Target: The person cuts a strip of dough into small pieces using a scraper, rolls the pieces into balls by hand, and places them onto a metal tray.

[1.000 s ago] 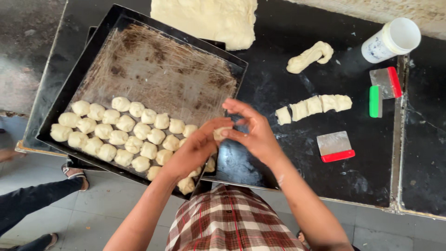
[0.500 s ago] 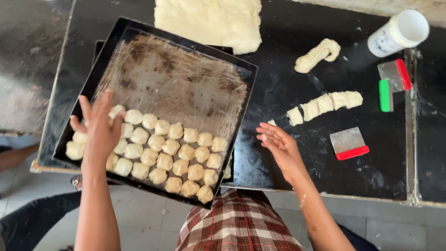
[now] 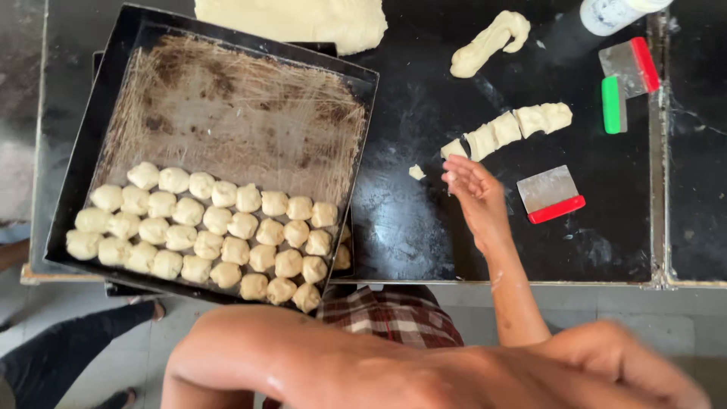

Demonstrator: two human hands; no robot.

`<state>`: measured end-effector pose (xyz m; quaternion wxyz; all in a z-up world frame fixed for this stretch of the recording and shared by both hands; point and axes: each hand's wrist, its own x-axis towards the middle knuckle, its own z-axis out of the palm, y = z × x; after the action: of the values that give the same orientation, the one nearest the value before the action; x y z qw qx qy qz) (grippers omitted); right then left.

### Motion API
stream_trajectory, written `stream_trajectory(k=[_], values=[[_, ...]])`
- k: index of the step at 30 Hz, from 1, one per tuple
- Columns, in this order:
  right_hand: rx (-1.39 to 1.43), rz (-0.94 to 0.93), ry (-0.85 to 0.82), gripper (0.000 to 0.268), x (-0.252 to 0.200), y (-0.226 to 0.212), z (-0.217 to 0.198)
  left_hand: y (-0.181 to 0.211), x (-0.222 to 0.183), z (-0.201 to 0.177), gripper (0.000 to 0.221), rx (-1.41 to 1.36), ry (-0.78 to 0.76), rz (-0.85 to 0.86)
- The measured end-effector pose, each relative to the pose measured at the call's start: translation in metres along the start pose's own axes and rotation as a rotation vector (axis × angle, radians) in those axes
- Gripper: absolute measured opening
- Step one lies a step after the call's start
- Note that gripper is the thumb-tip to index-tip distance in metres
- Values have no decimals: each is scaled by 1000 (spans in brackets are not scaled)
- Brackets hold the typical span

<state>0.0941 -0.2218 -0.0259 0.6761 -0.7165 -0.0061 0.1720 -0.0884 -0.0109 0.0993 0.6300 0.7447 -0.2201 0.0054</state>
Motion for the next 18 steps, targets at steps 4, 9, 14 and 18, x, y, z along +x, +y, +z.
stream_trajectory(k=[4, 9, 14, 18], values=[[-365, -219, 21, 39, 15, -5, -21, 0, 41, 15, 30, -28, 27, 9], [-896, -580, 27, 40, 59, 12, -41, 11, 86, 40, 24, -93, 67, 4], [-1095, -420, -101, 28, 83, 25, -28, 13, 130, 40, 19, -170, 108, 26], [-904, -665, -159, 29, 72, 21, -7, -23, 142, 20, 17, -212, 281, 73]])
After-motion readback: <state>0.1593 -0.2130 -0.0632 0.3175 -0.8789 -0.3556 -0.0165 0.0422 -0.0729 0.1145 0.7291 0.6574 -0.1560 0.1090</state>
